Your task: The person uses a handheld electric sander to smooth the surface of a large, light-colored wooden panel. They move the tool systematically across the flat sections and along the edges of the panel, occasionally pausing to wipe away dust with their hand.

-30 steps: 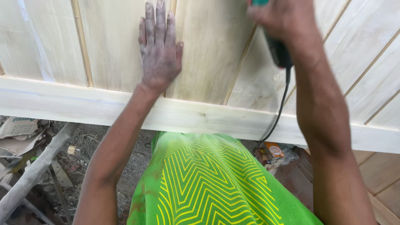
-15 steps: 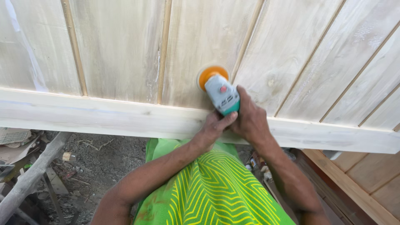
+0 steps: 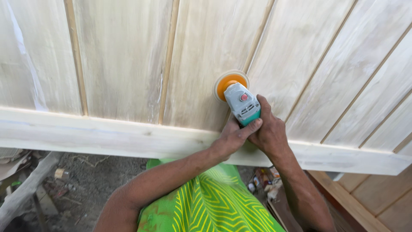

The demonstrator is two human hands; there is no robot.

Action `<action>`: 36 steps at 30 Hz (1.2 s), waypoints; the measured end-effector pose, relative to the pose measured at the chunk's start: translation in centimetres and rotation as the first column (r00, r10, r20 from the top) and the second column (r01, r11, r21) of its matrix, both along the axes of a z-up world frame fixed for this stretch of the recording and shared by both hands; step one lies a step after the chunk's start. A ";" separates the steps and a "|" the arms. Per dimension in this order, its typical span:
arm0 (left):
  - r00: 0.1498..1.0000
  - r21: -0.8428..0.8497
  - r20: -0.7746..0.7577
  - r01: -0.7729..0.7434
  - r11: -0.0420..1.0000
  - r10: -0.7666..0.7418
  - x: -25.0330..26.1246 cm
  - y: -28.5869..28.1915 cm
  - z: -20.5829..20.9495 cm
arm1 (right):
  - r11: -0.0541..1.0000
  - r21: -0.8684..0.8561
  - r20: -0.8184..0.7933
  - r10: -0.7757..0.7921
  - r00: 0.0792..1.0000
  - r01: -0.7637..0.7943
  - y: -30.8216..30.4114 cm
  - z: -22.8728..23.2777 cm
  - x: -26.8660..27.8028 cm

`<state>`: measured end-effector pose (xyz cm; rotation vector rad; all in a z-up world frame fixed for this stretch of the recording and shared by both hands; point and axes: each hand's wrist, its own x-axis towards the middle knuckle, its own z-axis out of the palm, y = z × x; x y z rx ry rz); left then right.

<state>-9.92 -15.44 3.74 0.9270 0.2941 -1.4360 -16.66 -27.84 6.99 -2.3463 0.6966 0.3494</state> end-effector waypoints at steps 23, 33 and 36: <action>0.933 0.028 0.246 -0.276 0.961 0.261 17.6 -21.1 -3.6 | 0.998 -0.066 0.165 0.021 0.986 -0.010 -19.4 -4.2 19.7; 0.855 0.033 0.425 -0.342 0.939 0.296 18.0 -20.6 -4.2 | 0.993 -0.093 0.233 0.099 0.967 -0.079 -18.7 -4.4 20.7; 0.873 0.046 0.372 -0.357 0.933 0.316 16.8 -16.4 -2.7 | 0.988 -0.085 0.240 0.143 0.960 -0.126 -14.1 -2.3 19.7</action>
